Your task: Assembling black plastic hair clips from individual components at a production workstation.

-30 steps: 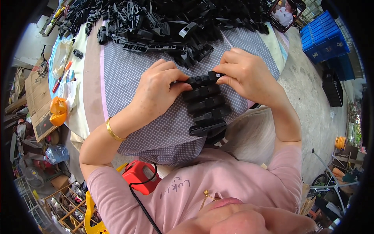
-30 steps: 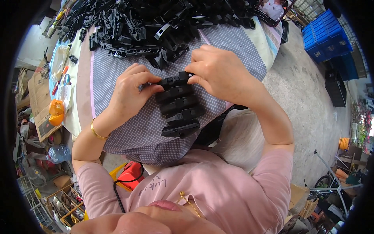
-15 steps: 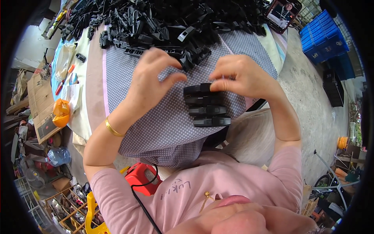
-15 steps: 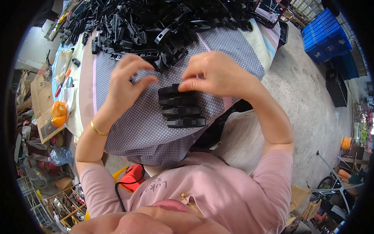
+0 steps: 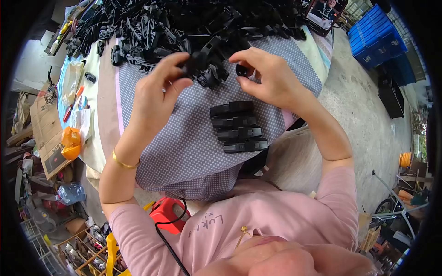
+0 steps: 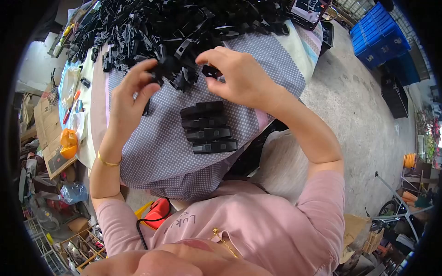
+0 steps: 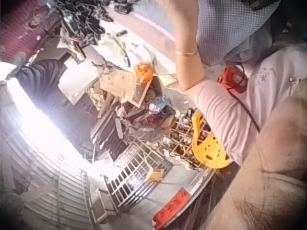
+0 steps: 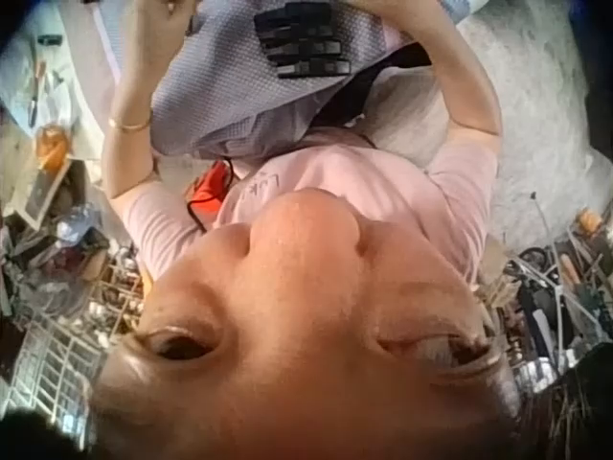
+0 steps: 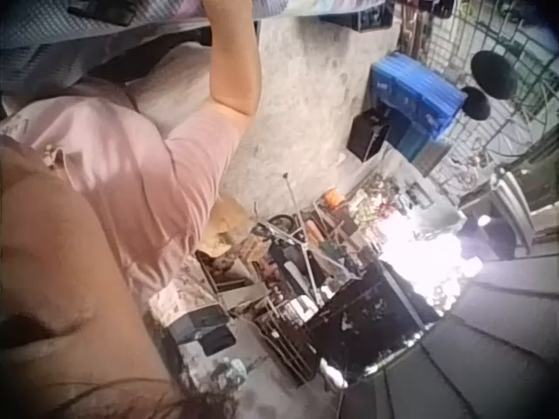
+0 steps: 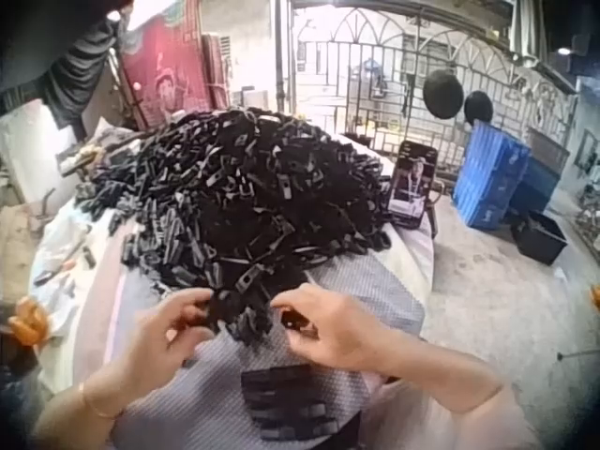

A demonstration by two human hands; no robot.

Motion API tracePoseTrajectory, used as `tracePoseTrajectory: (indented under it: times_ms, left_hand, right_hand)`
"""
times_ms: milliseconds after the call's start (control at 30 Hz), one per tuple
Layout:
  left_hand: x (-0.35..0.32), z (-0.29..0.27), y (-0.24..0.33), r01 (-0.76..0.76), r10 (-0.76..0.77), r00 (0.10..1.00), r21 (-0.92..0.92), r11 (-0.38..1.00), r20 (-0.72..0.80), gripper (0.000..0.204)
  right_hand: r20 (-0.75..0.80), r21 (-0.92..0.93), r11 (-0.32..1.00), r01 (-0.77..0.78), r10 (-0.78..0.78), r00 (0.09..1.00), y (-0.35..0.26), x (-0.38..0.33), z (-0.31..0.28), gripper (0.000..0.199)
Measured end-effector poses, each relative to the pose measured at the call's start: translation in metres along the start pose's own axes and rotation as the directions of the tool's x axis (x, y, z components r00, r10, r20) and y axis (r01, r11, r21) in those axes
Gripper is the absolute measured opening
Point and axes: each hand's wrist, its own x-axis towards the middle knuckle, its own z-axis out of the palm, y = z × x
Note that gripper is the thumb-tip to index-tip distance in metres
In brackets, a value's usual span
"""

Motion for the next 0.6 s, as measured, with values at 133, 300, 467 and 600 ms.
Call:
tracePoseTrajectory:
  times_ms: [133,300,467,600]
  left_hand:
    - [-0.009,0.005,0.004,0.225,-0.143,0.945,-0.266,0.937,0.294,0.026]
    - [-0.008,0.009,-0.002,0.04,-0.001,0.956,-0.124,0.991,0.294,0.021]
    - [-0.012,0.01,0.008,0.071,-0.047,0.95,-0.065,0.995,0.309,0.024]
    - [-0.017,0.022,0.005,-0.161,0.157,0.966,0.002,0.987,0.207,0.025]
  right_hand:
    - [0.083,0.284,0.958,-0.022,-0.001,0.997,0.0,-0.005,-0.005,0.024]
    - [0.152,-0.014,0.994,0.11,-0.106,0.983,0.005,-0.016,-0.021,0.024]
    - [0.077,-0.165,0.985,0.06,-0.048,0.996,-0.002,-0.017,-0.017,0.026]
    - [-0.002,0.052,0.995,0.089,-0.089,0.996,-0.005,-0.015,-0.002,0.026]
